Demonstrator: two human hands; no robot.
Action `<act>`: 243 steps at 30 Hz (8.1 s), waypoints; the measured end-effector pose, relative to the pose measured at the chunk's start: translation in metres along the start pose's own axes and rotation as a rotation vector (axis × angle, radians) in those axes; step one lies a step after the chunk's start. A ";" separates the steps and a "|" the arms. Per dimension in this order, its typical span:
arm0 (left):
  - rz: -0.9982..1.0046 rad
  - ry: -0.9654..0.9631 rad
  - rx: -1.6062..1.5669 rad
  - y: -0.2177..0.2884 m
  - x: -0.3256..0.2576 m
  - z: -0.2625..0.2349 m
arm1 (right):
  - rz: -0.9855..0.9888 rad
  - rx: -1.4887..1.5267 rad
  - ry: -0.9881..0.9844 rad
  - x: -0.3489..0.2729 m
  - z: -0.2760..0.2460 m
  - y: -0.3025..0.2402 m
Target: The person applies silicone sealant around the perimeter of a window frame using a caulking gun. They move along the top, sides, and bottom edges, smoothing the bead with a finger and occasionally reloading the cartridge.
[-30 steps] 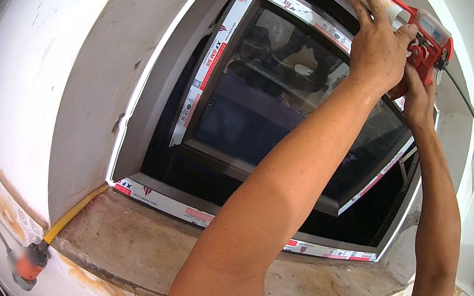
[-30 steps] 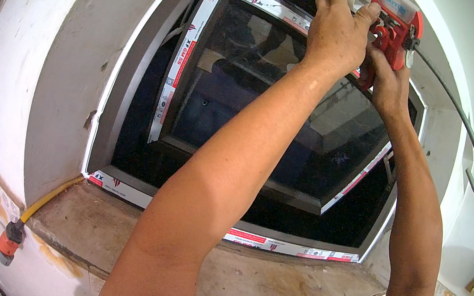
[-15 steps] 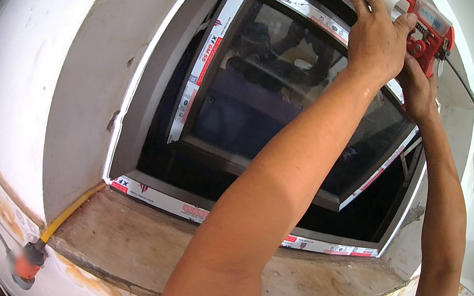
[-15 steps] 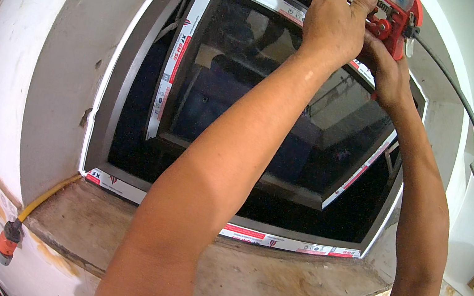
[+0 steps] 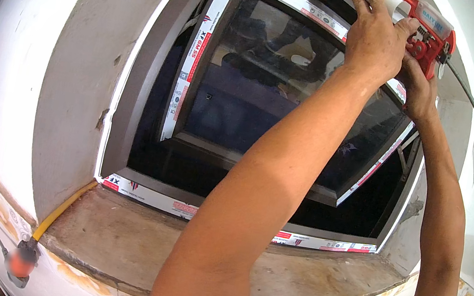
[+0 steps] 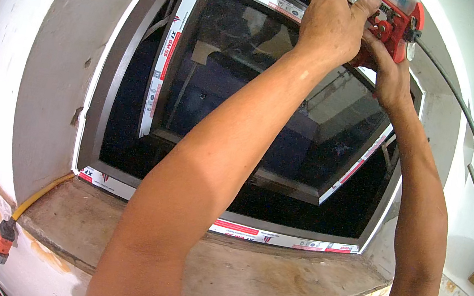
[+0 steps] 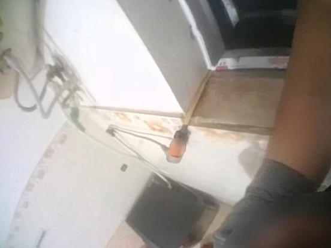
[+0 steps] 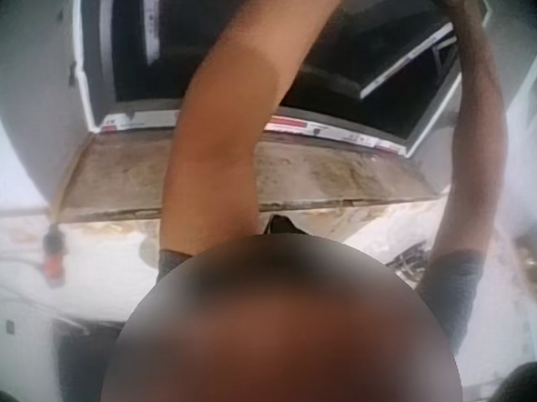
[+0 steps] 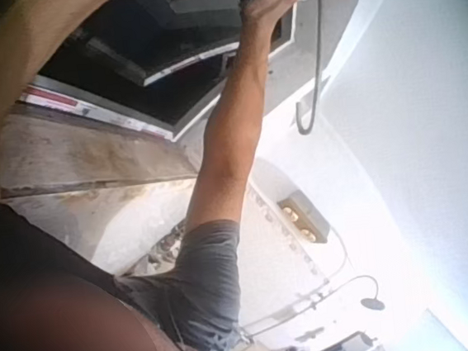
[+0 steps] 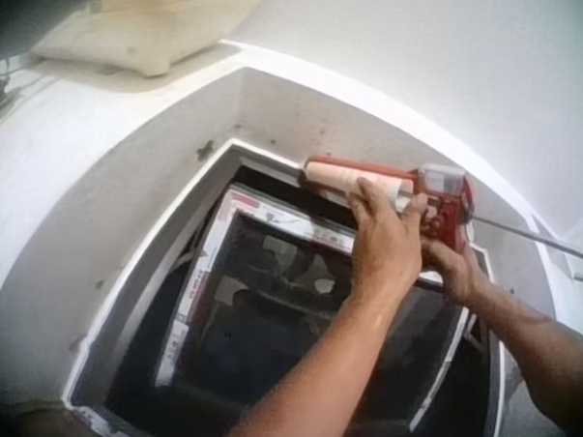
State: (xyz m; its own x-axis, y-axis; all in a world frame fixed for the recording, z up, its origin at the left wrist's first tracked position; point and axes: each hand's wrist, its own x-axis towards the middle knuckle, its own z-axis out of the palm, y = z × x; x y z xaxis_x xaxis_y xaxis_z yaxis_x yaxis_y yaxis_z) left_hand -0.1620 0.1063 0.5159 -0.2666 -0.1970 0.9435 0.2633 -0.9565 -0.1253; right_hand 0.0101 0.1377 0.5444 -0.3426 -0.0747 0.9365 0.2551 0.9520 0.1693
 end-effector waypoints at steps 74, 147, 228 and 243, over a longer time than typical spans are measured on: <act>0.019 -0.078 0.036 0.003 -0.037 0.136 | 0.159 -0.006 0.119 -0.063 -0.106 0.038; 0.038 -0.167 0.043 0.011 -0.073 0.224 | 0.218 -0.031 0.238 -0.116 -0.178 0.076; -0.108 -0.354 -0.074 0.021 -0.108 0.319 | 0.344 -0.057 0.347 -0.176 -0.256 0.109; -0.083 -0.341 -0.063 0.016 -0.113 0.328 | 0.342 -0.071 0.371 -0.181 -0.256 0.113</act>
State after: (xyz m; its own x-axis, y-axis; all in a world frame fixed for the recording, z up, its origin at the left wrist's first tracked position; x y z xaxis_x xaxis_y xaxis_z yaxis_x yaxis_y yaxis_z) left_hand 0.1766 0.1836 0.5081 0.0431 -0.0450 0.9981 0.1932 -0.9798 -0.0525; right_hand 0.3330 0.1828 0.4727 0.1121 0.1248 0.9858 0.3615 0.9190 -0.1575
